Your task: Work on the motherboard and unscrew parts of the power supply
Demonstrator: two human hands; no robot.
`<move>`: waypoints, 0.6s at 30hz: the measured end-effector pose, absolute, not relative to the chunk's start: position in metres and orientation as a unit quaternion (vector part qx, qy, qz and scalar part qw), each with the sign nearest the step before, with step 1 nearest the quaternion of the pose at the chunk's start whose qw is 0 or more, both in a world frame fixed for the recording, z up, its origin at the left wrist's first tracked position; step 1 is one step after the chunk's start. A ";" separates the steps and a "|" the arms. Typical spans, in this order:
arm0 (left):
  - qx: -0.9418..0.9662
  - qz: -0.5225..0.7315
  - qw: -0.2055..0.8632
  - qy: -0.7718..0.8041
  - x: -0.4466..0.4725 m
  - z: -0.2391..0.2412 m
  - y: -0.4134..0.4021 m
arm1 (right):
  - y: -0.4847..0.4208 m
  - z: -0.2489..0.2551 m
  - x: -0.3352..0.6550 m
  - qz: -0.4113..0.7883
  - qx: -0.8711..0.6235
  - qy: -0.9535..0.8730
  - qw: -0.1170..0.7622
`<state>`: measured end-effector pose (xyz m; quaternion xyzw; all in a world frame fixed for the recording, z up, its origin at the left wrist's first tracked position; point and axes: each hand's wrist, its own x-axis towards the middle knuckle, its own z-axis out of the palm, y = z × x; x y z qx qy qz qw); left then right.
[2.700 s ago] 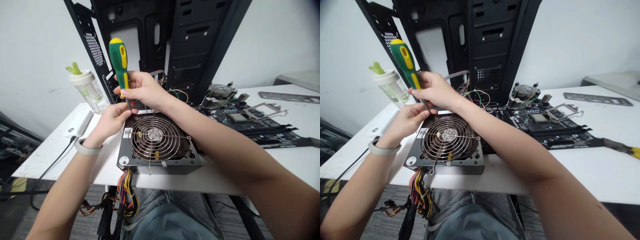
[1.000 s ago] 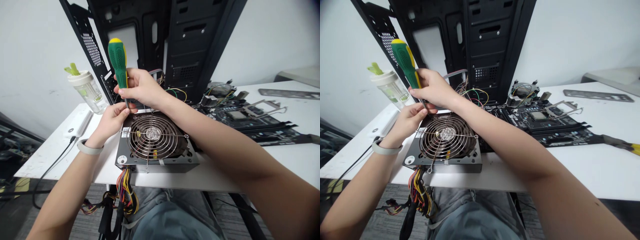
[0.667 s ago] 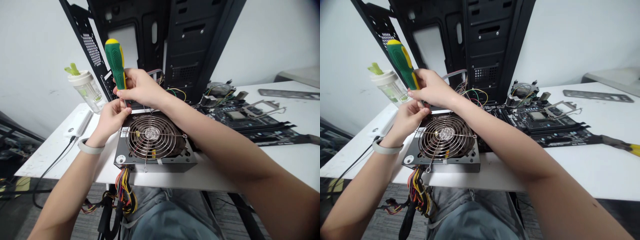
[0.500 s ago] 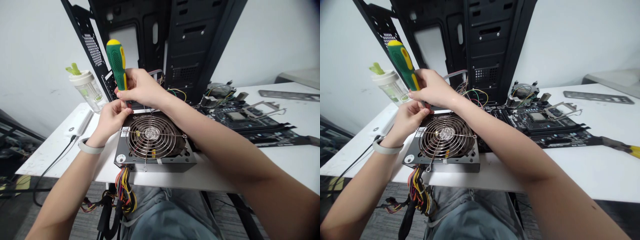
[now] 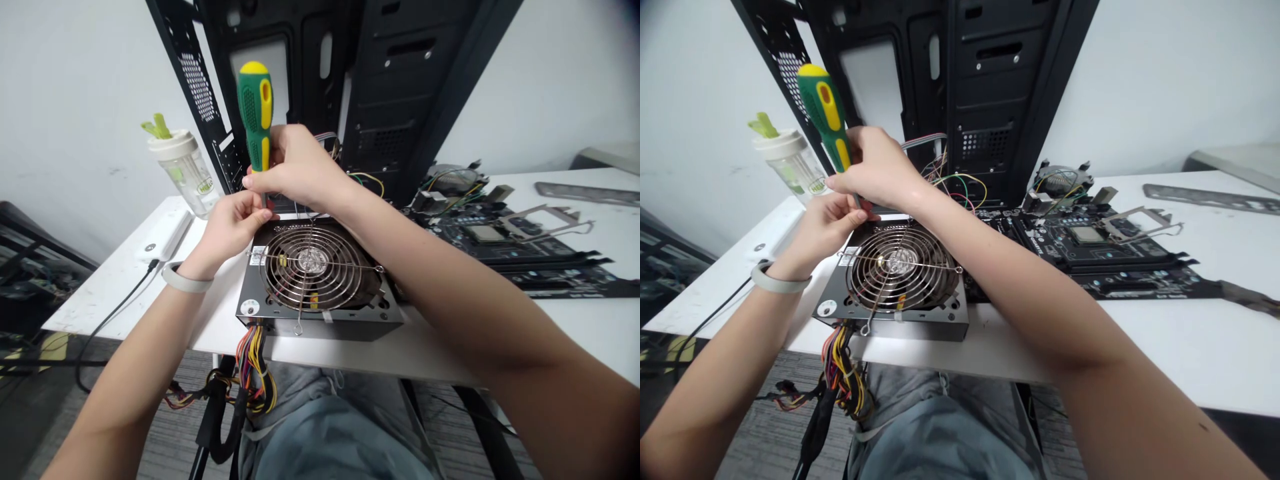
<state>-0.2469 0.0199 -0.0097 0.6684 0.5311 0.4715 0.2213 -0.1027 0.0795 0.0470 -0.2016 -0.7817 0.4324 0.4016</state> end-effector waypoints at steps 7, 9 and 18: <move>0.655 0.486 0.224 0.534 -0.246 -0.012 0.020 | 0.086 0.040 -0.106 0.429 -0.200 -0.777 0.414; 0.652 0.491 0.217 0.536 -0.246 -0.011 0.019 | 0.090 0.037 -0.108 0.457 -0.178 -0.769 0.410; 0.624 0.521 0.190 0.550 -0.242 -0.013 0.021 | 0.088 0.036 -0.110 0.536 -0.122 -0.731 0.406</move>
